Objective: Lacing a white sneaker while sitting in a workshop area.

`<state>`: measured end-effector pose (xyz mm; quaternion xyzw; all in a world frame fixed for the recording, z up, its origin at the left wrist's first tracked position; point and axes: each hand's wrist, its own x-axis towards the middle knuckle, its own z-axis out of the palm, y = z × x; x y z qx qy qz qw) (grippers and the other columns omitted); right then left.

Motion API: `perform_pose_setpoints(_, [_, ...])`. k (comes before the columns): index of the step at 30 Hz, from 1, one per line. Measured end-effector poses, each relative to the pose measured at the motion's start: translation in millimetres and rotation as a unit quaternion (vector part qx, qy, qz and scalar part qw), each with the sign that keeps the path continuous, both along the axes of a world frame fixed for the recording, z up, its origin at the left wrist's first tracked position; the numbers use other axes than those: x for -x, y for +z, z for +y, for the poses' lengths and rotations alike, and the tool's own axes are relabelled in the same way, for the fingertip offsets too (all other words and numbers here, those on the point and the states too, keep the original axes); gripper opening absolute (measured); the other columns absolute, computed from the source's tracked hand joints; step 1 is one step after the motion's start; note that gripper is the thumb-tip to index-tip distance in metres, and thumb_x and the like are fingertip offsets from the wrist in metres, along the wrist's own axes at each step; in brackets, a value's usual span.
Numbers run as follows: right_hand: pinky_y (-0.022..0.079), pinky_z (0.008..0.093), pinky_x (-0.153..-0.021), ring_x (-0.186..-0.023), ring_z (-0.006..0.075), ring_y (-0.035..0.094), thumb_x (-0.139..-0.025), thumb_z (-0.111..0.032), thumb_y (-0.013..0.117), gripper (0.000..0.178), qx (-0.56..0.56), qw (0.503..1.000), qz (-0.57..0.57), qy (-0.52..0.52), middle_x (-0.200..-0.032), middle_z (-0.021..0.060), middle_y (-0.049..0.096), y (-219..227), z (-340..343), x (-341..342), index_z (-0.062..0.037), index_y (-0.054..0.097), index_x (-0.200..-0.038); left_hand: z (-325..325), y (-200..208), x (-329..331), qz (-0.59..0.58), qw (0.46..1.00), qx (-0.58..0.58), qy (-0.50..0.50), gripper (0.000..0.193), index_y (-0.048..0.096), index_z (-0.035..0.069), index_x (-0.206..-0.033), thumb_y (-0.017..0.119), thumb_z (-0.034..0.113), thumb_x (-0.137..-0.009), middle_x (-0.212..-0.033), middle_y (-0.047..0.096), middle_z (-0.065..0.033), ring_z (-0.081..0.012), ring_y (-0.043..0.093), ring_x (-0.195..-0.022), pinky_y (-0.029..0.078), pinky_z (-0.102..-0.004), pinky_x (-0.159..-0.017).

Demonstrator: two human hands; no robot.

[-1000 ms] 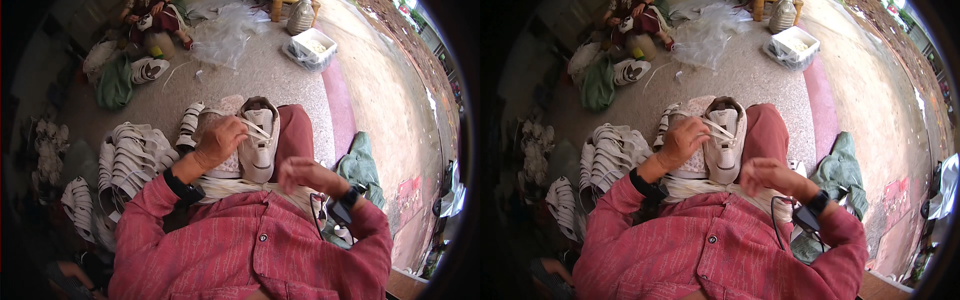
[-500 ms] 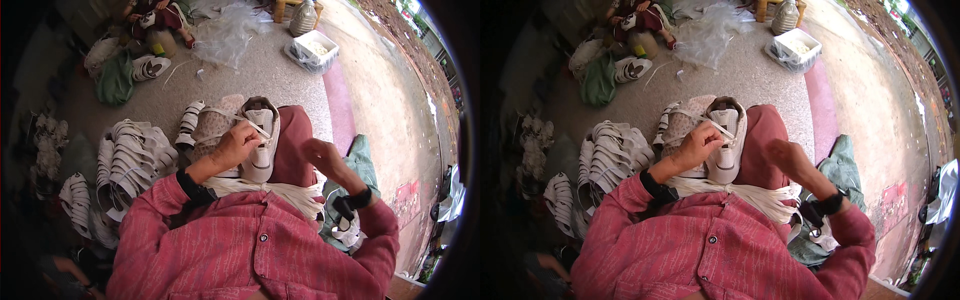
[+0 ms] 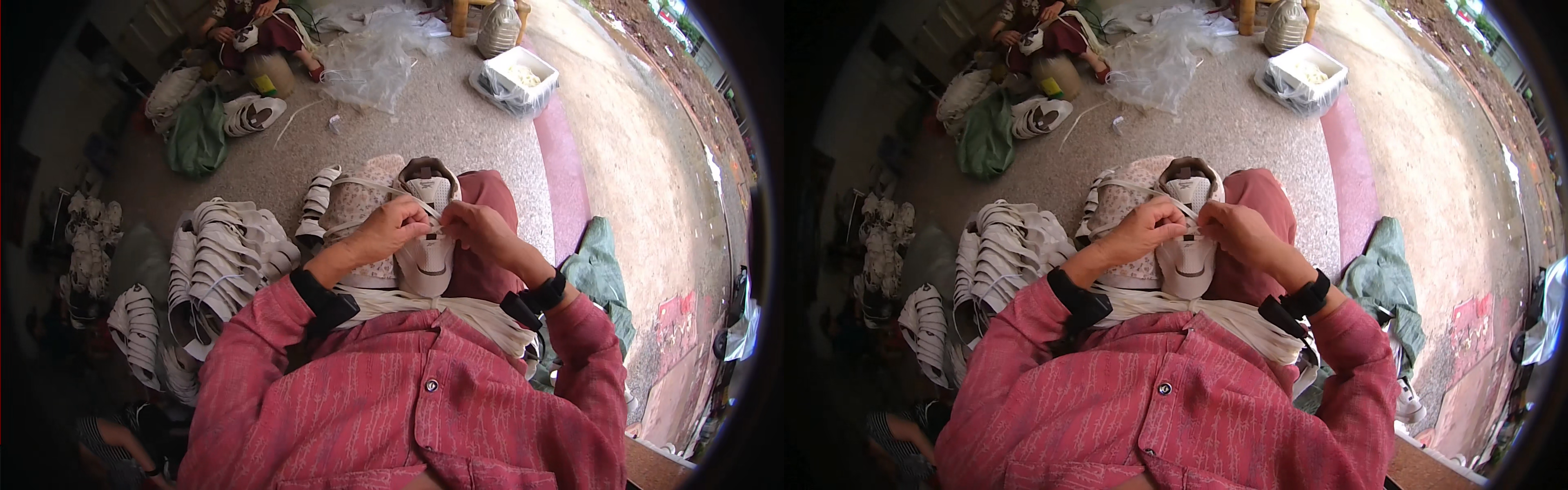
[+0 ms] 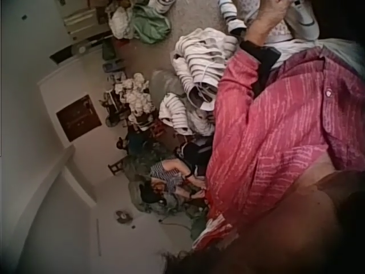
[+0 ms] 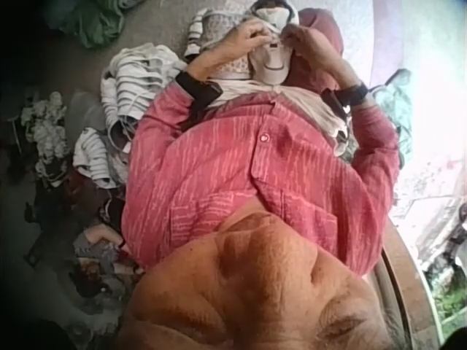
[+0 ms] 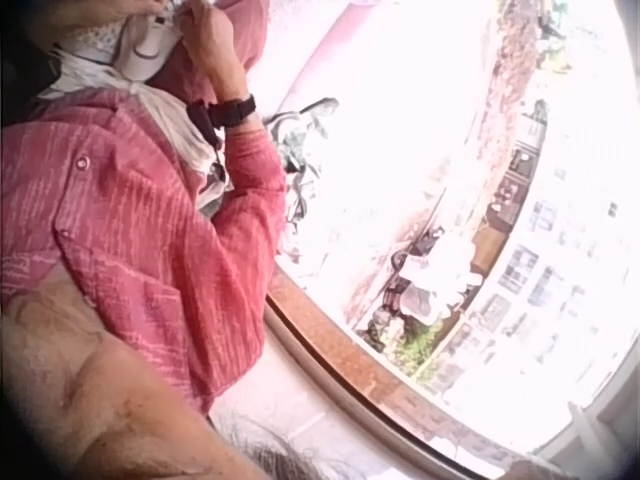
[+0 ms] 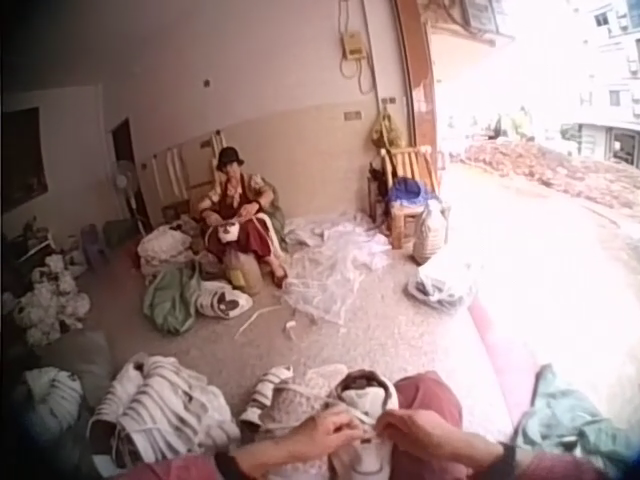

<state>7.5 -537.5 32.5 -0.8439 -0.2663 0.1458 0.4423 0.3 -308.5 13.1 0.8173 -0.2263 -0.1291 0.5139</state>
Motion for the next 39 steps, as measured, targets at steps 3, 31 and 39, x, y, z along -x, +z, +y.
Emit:
perform_pose_setpoints(3, [0.049, 0.0380, -0.068, -0.074, 0.0307, 0.064, -0.087, -0.007, 0.059, 0.008, -0.020, 0.999, -0.033, -0.002, -0.078, 0.0153, 0.063, -10, -1, 10, -0.0029, 0.058, -0.094, 1, 1, 0, -0.042, 0.999, -0.012, -0.011, 0.011, 0.063, 0.003, -0.090, 0.069, 0.013, -0.086, -0.085, 0.047, -0.0001, -0.0105, 0.048, -0.080, 0.040, -0.0236, -0.073])
perform_pose_setpoints(31, [0.026, 0.0188, -0.042, -0.045, 0.0041, 0.033, -0.101, -0.025, 0.051, 0.019, -0.613, 0.568, 0.543, -0.087, -0.063, -0.0053, 0.043, -41, 7, 27, -0.0073, 0.055, -0.094, 12, 8, 2, -0.009, 0.999, 0.018, -0.044, 0.028, 0.065, 0.007, -0.101, 0.073, 0.001, -0.075, -0.087, 0.048, 0.0021, -0.0078, 0.050, -0.078, 0.044, -0.0225, -0.072])
perform_pose_setpoints(39, [0.030, 0.0205, -0.046, -0.050, 0.0057, 0.040, -0.099, -0.025, 0.053, 0.018, -0.614, 0.579, 0.530, -0.086, -0.066, -0.0044, 0.048, -41, 8, 36, -0.0083, 0.056, -0.093, 14, 1, 3, -0.035, 0.999, 0.024, -0.031, 0.024, 0.066, 0.007, -0.097, 0.073, 0.002, -0.075, -0.087, 0.050, 0.0017, -0.0081, 0.051, -0.078, 0.044, -0.0231, -0.073])
